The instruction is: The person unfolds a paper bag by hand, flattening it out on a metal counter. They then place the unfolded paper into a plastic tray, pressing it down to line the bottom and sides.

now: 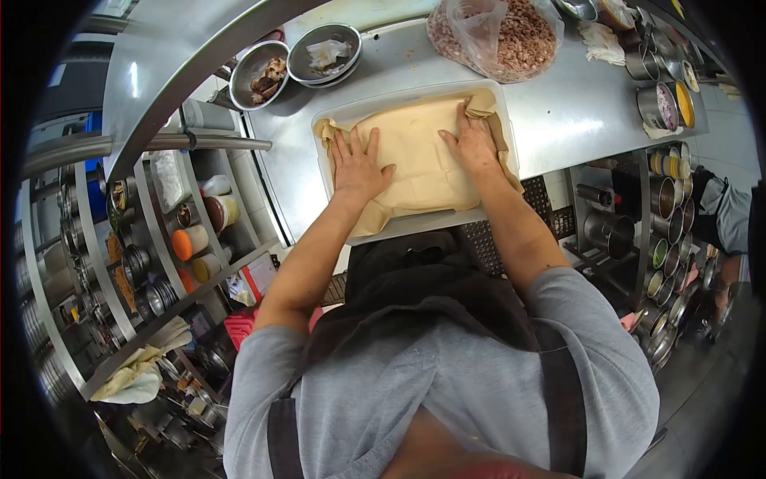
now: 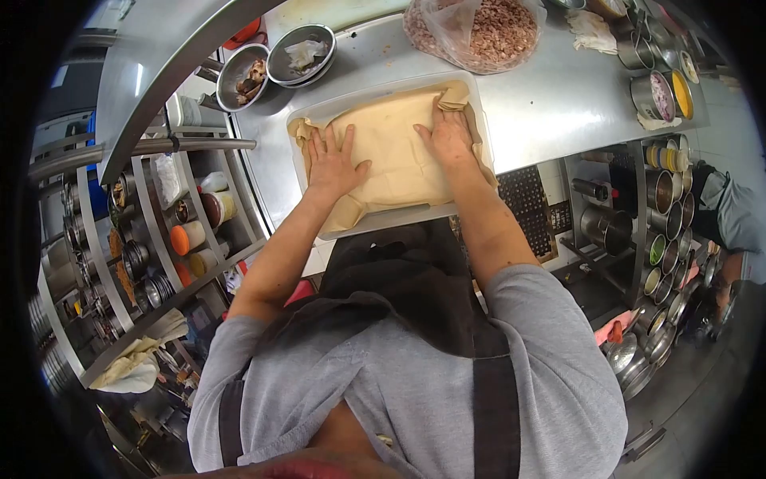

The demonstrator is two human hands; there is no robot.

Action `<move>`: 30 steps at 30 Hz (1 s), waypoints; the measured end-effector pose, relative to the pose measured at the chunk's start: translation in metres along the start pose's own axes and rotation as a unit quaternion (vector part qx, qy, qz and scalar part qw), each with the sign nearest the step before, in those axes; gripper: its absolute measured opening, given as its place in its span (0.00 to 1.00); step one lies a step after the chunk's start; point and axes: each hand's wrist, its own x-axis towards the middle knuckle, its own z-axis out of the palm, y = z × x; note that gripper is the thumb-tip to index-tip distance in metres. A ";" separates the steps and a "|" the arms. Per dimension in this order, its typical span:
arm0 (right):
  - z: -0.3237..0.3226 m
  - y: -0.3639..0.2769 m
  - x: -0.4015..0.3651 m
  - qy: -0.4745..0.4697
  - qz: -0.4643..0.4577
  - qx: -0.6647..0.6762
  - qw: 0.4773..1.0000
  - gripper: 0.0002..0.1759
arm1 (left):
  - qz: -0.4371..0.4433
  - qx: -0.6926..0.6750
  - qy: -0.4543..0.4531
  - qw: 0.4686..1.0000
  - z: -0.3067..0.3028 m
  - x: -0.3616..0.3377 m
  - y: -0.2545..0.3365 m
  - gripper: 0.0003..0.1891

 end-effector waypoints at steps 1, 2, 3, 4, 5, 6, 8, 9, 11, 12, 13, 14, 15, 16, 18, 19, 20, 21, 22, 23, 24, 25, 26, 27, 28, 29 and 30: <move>-0.003 -0.001 -0.001 -0.001 0.004 -0.002 1.000 0.46 | -0.014 -0.072 -0.006 0.997 0.006 0.003 -0.002 0.48; -0.008 -0.002 0.001 0.027 0.034 0.067 0.997 0.45 | -0.012 -0.073 -0.006 0.997 0.012 0.006 -0.004 0.48; -0.014 -0.001 0.005 0.056 0.061 0.133 0.988 0.44 | -0.013 -0.069 -0.018 0.997 0.010 0.009 -0.003 0.48; -0.019 0.001 0.010 0.055 0.058 0.128 0.989 0.44 | -0.017 -0.068 -0.031 0.997 0.010 0.010 0.000 0.48; -0.021 0.001 0.014 0.059 0.123 0.198 0.971 0.42 | -0.020 -0.073 -0.033 0.997 0.011 0.010 0.001 0.48; -0.021 0.000 0.017 0.062 0.190 0.269 0.942 0.40 | -0.017 -0.079 -0.048 0.996 0.004 0.007 0.002 0.48; -0.031 -0.005 0.025 0.040 0.231 0.285 0.929 0.38 | -0.011 -0.077 -0.065 0.995 0.000 0.007 -0.002 0.49; -0.037 -0.007 0.026 0.019 0.270 0.296 0.916 0.36 | 0.002 -0.058 -0.056 0.997 0.000 0.007 -0.004 0.48; -0.041 -0.007 0.015 0.041 0.231 0.219 0.947 0.31 | 0.014 -0.040 -0.060 0.997 0.005 0.007 -0.006 0.48; -0.039 -0.001 0.007 0.077 0.094 0.154 0.981 0.28 | 0.023 -0.027 -0.061 0.998 0.002 0.008 -0.007 0.47; -0.041 0.001 0.001 0.112 -0.049 0.086 0.989 0.26 | 0.032 -0.015 -0.059 0.998 0.002 0.011 -0.008 0.47; -0.043 0.001 -0.010 0.063 -0.086 0.118 0.987 0.18 | 0.052 -0.017 -0.027 0.998 0.006 0.013 -0.008 0.47; -0.053 -0.005 -0.023 0.060 -0.087 0.117 0.987 0.18 | 0.051 -0.019 -0.029 0.998 -0.001 0.007 -0.001 0.47; -0.066 -0.012 -0.035 -0.103 -0.118 0.107 0.982 0.14 | 0.076 -0.003 -0.073 0.994 -0.017 -0.002 0.011 0.49; -0.071 -0.021 -0.056 -0.308 -0.157 0.067 0.936 0.10 | 0.102 0.012 -0.117 0.988 -0.026 -0.017 0.025 0.51; -0.063 -0.022 -0.065 -0.350 -0.169 0.040 0.920 0.11 | 0.089 0.009 -0.165 0.982 -0.024 -0.023 0.029 0.54; -0.056 -0.020 -0.068 -0.347 -0.168 0.038 0.922 0.11 | 0.076 0.006 -0.210 0.975 -0.023 -0.026 0.033 0.57; -0.052 -0.021 -0.071 -0.352 -0.186 0.043 0.916 0.12 | 0.079 0.007 -0.207 0.975 -0.020 -0.027 0.034 0.57; -0.051 -0.019 -0.073 -0.357 -0.203 0.048 0.911 0.14 | 0.076 0.019 -0.205 0.976 -0.016 -0.028 0.033 0.59; -0.051 -0.014 -0.076 -0.355 -0.199 0.048 0.912 0.14 | 0.073 0.032 -0.205 0.976 -0.012 -0.029 0.033 0.62; -0.059 -0.014 -0.077 -0.359 -0.169 0.030 0.917 0.15 | 0.077 0.034 -0.204 0.975 -0.011 -0.030 0.033 0.62; -0.067 -0.015 -0.078 -0.362 -0.140 0.011 0.921 0.17 | 0.075 0.032 -0.208 0.975 -0.012 -0.029 0.033 0.62; -0.078 -0.014 -0.078 -0.360 -0.138 0.011 0.923 0.17 | 0.072 0.030 -0.211 0.974 -0.012 -0.028 0.032 0.63; -0.089 -0.012 -0.080 -0.347 -0.144 0.036 0.926 0.18 | 0.073 0.032 -0.210 0.975 -0.014 -0.028 0.032 0.63; -0.096 -0.010 -0.084 -0.334 -0.149 0.061 0.929 0.20 | 0.069 0.019 -0.213 0.974 -0.016 -0.029 0.033 0.62; -0.099 -0.010 -0.087 -0.330 -0.146 0.061 0.931 0.20 | 0.066 0.007 -0.214 0.974 -0.019 -0.030 0.034 0.61; -0.103 -0.009 -0.087 -0.346 -0.149 0.072 0.923 0.21 | 0.069 0.012 -0.203 0.977 -0.020 -0.031 0.036 0.61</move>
